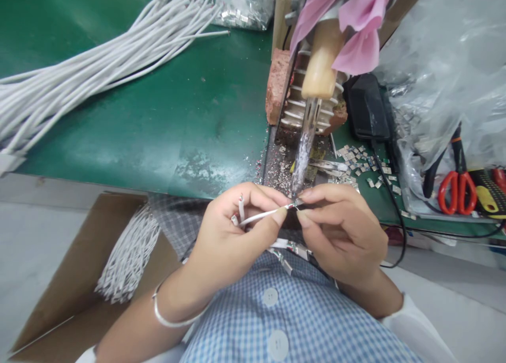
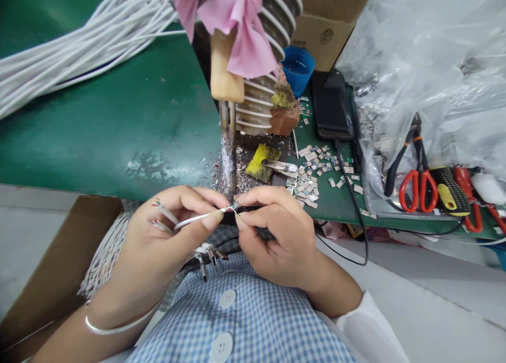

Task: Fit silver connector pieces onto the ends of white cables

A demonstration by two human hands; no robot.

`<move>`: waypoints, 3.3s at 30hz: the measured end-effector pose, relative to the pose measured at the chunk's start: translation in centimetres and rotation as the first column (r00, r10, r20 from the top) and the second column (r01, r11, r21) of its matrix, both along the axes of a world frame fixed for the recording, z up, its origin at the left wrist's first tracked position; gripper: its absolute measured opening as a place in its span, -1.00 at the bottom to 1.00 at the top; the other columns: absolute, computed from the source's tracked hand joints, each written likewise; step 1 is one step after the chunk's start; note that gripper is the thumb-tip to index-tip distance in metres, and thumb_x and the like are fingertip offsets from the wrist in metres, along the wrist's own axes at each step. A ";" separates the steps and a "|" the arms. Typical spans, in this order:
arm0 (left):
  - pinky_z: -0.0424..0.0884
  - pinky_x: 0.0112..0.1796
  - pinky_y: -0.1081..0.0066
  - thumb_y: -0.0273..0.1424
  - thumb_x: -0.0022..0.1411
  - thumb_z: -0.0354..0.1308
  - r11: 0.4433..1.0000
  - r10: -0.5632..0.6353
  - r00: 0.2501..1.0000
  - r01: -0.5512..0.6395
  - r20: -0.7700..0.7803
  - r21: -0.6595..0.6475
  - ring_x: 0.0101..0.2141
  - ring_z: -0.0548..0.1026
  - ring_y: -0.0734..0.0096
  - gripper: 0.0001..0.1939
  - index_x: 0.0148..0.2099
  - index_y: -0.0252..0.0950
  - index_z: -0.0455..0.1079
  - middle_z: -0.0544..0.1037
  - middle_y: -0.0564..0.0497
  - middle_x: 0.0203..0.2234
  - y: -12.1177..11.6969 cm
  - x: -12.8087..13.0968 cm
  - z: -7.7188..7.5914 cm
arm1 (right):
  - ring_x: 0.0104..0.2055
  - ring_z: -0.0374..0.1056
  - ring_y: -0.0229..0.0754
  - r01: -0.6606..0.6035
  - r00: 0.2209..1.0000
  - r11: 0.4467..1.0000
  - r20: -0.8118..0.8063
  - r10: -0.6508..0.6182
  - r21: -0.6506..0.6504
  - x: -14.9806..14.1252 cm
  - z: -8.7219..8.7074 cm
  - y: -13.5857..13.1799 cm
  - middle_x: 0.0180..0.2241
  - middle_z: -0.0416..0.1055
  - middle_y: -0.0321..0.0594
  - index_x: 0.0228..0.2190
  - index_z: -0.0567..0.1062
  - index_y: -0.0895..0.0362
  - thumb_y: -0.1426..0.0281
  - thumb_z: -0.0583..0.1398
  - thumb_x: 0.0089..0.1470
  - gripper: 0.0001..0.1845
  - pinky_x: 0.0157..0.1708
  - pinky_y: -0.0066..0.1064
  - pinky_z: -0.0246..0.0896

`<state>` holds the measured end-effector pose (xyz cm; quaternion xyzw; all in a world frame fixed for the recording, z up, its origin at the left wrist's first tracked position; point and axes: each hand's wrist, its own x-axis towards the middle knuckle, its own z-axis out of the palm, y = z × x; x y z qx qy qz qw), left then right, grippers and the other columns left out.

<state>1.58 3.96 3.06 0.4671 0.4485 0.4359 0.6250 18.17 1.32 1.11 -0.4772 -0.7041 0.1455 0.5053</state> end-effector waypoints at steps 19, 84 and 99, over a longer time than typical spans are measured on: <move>0.37 -0.49 0.51 -0.57 0.13 0.26 0.986 -0.153 0.983 0.159 -0.105 0.056 -0.47 0.48 0.48 -0.86 -0.45 -0.28 0.47 0.56 0.02 -0.41 -0.7 -0.6 -0.7 | -0.28 0.54 -0.20 -0.098 0.983 0.994 0.148 0.106 -0.057 1.8 0.6 -1.1 -0.31 0.60 -0.24 -0.22 0.46 0.07 0.58 0.19 0.13 -0.79 -0.32 -0.37 0.49; 0.39 -0.36 0.62 -0.60 0.20 0.27 0.990 -0.034 0.999 0.032 0.005 0.139 -0.37 0.49 0.60 -0.85 -0.35 -0.24 0.53 0.55 0.10 -0.33 -0.1 -0.4 -2.0 | -0.18 0.44 -0.30 -0.011 0.993 1.000 -0.117 0.011 0.007 -0.2 -1.3 -0.1 -0.27 0.46 -0.27 -0.33 0.44 0.14 0.67 0.23 0.03 -0.79 -0.17 -0.40 0.43; 0.37 -0.42 0.52 -0.58 0.19 0.28 0.992 -0.020 1.000 0.019 0.004 0.128 -0.41 0.48 0.53 -0.85 -0.36 -0.22 0.53 0.55 0.07 -0.34 -0.1 -0.5 -1.8 | -0.20 0.47 -0.19 0.015 0.999 0.999 -0.046 -0.012 0.050 -0.4 -0.6 -0.2 -0.26 0.48 -0.23 -0.33 0.47 0.11 0.63 0.24 0.02 -0.80 -0.22 -0.29 0.50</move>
